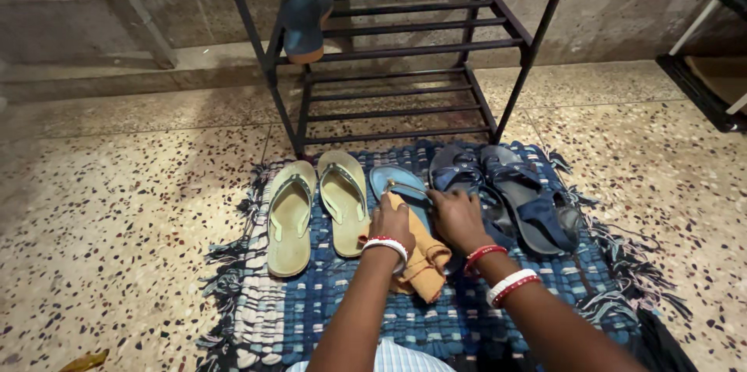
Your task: The person sits on a mat and wipes the soles and straps of several flip-flops and sandals with a yellow cloth. After cleaning, the person places some of the sandals onto a nearby metal shoe rack.
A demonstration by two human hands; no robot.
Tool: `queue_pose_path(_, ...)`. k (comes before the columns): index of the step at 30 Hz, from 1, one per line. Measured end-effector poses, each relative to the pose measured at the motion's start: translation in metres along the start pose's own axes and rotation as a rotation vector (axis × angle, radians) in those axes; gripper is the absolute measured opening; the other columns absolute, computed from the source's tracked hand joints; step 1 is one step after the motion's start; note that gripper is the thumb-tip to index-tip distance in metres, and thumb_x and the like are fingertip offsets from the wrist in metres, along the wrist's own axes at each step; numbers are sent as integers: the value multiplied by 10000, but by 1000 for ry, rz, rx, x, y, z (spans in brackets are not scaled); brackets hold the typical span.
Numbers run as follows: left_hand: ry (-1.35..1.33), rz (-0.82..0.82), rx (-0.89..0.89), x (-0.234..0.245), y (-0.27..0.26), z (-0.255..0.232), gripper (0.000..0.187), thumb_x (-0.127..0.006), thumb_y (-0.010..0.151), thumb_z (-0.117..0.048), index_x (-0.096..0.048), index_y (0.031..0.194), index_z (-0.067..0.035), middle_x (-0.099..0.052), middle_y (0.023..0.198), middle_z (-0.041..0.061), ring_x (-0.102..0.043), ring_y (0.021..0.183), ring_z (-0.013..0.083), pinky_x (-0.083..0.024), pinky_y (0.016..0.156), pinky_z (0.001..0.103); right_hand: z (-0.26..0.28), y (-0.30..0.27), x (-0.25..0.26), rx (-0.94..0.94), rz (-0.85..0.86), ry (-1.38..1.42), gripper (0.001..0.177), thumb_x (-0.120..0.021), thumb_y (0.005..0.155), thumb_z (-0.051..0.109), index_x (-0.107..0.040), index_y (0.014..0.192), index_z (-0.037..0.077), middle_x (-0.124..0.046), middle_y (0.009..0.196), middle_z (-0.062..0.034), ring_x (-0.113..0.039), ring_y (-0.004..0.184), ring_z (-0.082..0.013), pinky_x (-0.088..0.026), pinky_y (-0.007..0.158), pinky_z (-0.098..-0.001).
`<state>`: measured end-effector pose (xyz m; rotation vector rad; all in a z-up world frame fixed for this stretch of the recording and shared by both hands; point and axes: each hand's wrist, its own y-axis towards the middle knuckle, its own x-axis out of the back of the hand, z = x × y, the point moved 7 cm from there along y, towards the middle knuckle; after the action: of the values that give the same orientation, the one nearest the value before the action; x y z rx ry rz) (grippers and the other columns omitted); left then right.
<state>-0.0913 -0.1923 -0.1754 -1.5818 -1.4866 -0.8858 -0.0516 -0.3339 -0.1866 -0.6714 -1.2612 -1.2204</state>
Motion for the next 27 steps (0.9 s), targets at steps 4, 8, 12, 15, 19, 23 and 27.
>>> queue_pose_path(4, -41, 1, 58, 6, -4, 7, 572, -707, 797, -60, -566, 1351, -48, -387, 1505, 229, -444, 1369, 432, -447, 1111, 477, 4, -3, 8, 16, -130, 18, 266, -632, 874, 188, -677, 1130, 129, -743, 1015, -137, -656, 988, -409, -529, 822, -564)
queue_pose_path(8, -78, -169, 2, 32, -5, 11, 438, -726, 767, -78, -642, 1195, -30, -512, 1329, 249, -517, 1267, 449, -457, 1089, 480, 1, 3, 5, -58, -180, 199, 285, -607, 845, 105, -671, 1121, 80, -715, 1008, -231, -668, 950, -472, -542, 800, -571)
queue_pose_path(12, -158, -369, -10, 64, -3, 18, 275, -698, 744, -62, -708, 1018, -50, -579, 1213, 231, -572, 1170, 439, -484, 1027, 482, -9, 13, -12, -175, -155, 283, 327, -610, 839, 103, -681, 1158, 87, -710, 1026, -257, -669, 963, -489, -529, 829, -578)
queue_pose_path(15, -277, -439, 27, 81, 5, 29, 319, -711, 676, -72, -707, 994, -46, -596, 1189, 213, -582, 1141, 419, -481, 1007, 468, 7, 27, -15, 26, -124, 328, 380, -646, 824, 135, -677, 1196, 68, -723, 1042, -271, -694, 1014, -449, -551, 898, -515)
queue_pose_path(19, -354, -602, -16, 91, 16, 33, 311, -723, 666, -115, -697, 963, -25, -649, 1101, 212, -608, 1109, 406, -496, 999, 458, 27, 37, 7, 29, -11, 514, 513, -678, 866, 400, -676, 1264, 76, -715, 1110, -237, -680, 1030, -374, -528, 906, -440)
queue_pose_path(23, -448, -694, -33, 89, 36, 25, 321, -753, 687, -140, -703, 983, -27, -654, 1074, 229, -611, 1080, 422, -491, 987, 474, 50, 32, 53, -6, 173, 1139, 598, -534, 993, 527, -637, 1308, 29, -728, 1213, -100, -680, 1067, -172, -529, 928, -320)
queue_pose_path(27, -519, -709, -86, 88, 48, 6, 344, -733, 732, -130, -692, 1058, -29, -660, 1124, 238, -620, 1105, 421, -488, 1000, 468, 61, 21, 74, -159, 326, 1422, 470, -596, 1012, 399, -644, 1343, 69, -674, 994, -69, -602, 793, -155, -489, 659, -299)
